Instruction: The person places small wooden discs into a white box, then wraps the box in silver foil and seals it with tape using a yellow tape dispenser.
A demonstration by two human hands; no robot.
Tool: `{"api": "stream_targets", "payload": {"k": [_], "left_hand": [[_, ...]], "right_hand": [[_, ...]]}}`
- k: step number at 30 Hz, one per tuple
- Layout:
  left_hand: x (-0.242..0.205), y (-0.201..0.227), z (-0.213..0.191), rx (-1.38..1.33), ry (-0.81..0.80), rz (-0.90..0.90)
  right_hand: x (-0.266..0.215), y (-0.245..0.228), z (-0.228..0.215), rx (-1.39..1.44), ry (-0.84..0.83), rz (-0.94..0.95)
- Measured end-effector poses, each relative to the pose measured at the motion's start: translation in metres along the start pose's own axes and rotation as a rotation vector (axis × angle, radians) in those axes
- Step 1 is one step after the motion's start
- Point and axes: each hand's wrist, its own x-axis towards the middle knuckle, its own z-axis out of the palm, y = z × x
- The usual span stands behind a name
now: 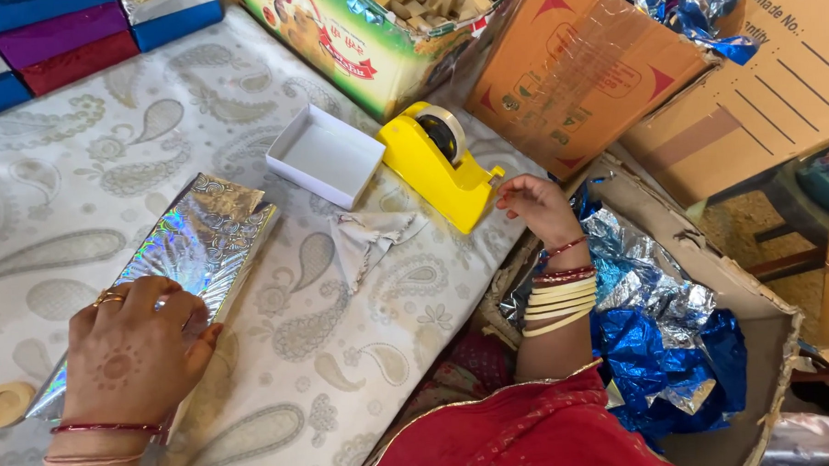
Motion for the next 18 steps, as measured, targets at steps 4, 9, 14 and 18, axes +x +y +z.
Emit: {"api": "stream_targets", "payload": {"k": [4, 9, 14, 18], "left_hand": [[0.001, 0.0, -0.002, -0.01, -0.027, 0.004], [0.001, 0.0, -0.002, -0.007, -0.041, -0.008], [0.0, 0.001, 0.0, -0.016, -0.03, -0.017], [-0.001, -0.002, 0.003, -0.003, -0.011, 0.0]], "right_hand": [[-0.016, -0.032, 0.002, -0.016, -0.062, 0.166], [-0.026, -0.043, 0.0, 0.168, -0.166, 0.079], [-0.015, -0.021, -0.003, 0.281, -0.079, 0.131], [-0.004, -0.001, -0.003, 0.254, -0.075, 0.099]]}}
